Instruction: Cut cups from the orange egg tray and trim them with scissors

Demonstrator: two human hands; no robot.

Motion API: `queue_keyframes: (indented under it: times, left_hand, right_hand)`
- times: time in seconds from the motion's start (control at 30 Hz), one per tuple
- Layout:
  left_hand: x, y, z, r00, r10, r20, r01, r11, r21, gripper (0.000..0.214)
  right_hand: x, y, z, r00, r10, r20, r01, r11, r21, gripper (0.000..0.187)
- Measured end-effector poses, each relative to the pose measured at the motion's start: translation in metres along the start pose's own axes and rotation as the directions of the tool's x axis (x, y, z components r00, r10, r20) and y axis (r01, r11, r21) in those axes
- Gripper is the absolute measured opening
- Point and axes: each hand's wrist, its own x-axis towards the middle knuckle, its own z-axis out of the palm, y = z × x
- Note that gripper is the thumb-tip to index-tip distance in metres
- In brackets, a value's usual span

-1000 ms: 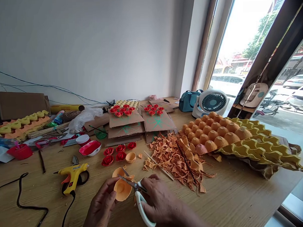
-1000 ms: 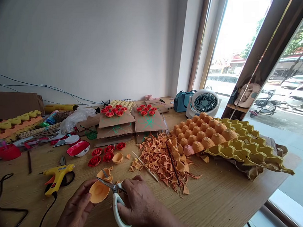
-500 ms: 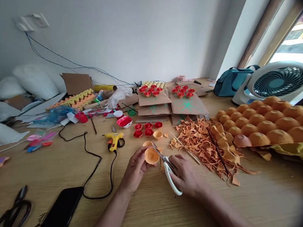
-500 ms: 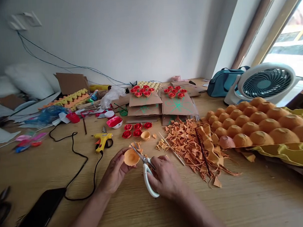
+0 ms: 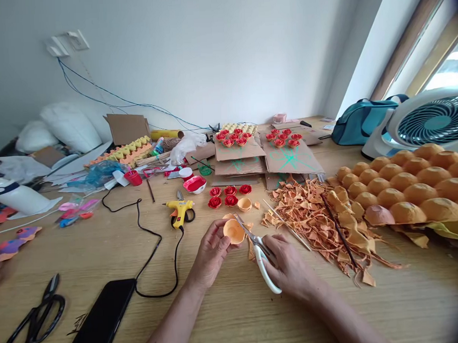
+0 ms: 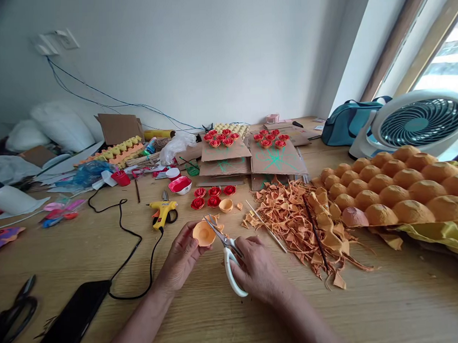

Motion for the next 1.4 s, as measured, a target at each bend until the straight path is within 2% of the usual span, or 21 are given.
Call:
queue_keyframes:
  times: [0.2,0.33,0.6,1.07,1.13,1.23,1.33,1.4]
  left_hand:
    - [0.000,-0.005,-0.003,0.996,0.028,0.086,-0.036,0.996,0.084,0.034]
    - [0.000,-0.005,-0.003,0.998,0.015,0.064,-0.020,0.997,0.068,0.034]
    - [0.000,-0.003,0.001,0.999,-0.052,-0.015,0.050,0.995,-0.086,0.035]
    - [0.003,-0.006,-0.004,0.998,-0.052,-0.023,0.048,0.987,-0.152,0.032]
    - [0.005,-0.005,-0.007,0.998,-0.026,-0.060,0.015,0.986,-0.167,0.031]
    - [0.012,-0.001,-0.015,0.979,0.020,-0.201,-0.059,0.979,-0.194,0.028]
    - [0.019,0.003,-0.026,0.924,0.084,-0.374,-0.150,0.977,-0.152,0.027]
    - [0.023,0.004,-0.033,0.891,0.146,-0.429,-0.178,0.983,-0.035,0.029]
  right_hand:
    - [-0.001,0.004,0.002,0.999,-0.034,-0.002,0.034,0.996,-0.077,0.023]
    - [0.000,0.004,0.002,1.000,-0.026,0.005,0.026,0.998,-0.062,0.024]
    - [-0.002,0.001,0.002,1.000,-0.014,0.018,0.014,0.999,-0.030,0.028]
    - [-0.002,0.001,0.005,0.998,0.061,0.006,-0.061,0.998,0.011,0.032]
    - [-0.001,0.003,0.004,0.996,0.085,-0.017,-0.085,0.996,0.008,0.032]
    - [0.001,0.007,-0.002,0.992,0.112,-0.062,-0.115,0.992,-0.056,0.029]
    - [0.002,0.011,-0.011,0.991,0.118,-0.064,-0.126,0.979,-0.158,0.026]
    - [0.001,0.013,-0.015,0.992,0.122,-0.028,-0.125,0.961,-0.247,0.027]
